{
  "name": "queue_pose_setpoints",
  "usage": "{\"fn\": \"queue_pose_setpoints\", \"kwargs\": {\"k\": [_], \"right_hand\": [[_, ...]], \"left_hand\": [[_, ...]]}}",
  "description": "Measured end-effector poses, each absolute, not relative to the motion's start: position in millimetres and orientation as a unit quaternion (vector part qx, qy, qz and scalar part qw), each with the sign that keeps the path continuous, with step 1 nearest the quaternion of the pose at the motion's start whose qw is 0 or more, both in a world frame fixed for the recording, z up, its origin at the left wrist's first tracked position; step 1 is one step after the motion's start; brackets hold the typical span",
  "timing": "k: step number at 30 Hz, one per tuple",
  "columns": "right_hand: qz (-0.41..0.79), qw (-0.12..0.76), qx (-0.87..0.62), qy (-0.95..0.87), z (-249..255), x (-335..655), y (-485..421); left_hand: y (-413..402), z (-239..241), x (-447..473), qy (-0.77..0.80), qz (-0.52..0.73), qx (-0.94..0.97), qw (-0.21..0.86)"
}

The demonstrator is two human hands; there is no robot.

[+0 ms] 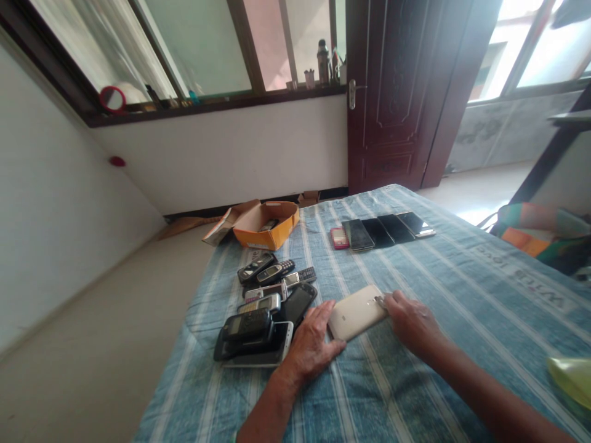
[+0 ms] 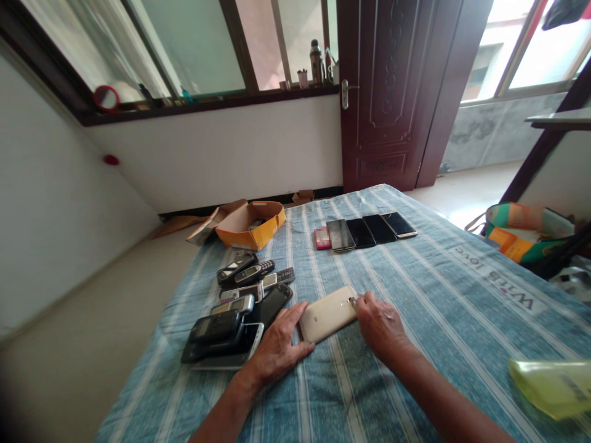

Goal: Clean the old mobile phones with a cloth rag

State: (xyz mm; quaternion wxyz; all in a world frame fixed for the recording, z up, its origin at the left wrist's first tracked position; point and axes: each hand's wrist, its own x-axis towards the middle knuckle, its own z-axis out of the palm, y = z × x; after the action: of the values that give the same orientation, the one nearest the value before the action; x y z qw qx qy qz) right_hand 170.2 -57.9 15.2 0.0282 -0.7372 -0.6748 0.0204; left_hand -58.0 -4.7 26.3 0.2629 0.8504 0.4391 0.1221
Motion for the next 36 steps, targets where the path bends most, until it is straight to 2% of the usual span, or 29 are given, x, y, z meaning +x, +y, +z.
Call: {"fn": "queue_pose_setpoints", "kwargs": {"k": [16,25,32,36], "right_hand": [[-0.081,0.076,-0.675,-0.729,-12,136,-74],[-0.043,0.112,-0.621,-0.775,-9,124,-79],[0.006,0.059,-0.684,-0.727,8,162,-75],[-0.016,0.069,-0.665,-0.743,6,164,-73]], "left_hand": [[-5,25,-56,0.429,0.126,0.857,0.255],[-5,26,-56,0.429,0.118,0.860,0.252],[-4,24,-58,0.419,0.120,0.864,0.252],[-5,23,-58,0.416,0.128,0.864,0.253]]}}
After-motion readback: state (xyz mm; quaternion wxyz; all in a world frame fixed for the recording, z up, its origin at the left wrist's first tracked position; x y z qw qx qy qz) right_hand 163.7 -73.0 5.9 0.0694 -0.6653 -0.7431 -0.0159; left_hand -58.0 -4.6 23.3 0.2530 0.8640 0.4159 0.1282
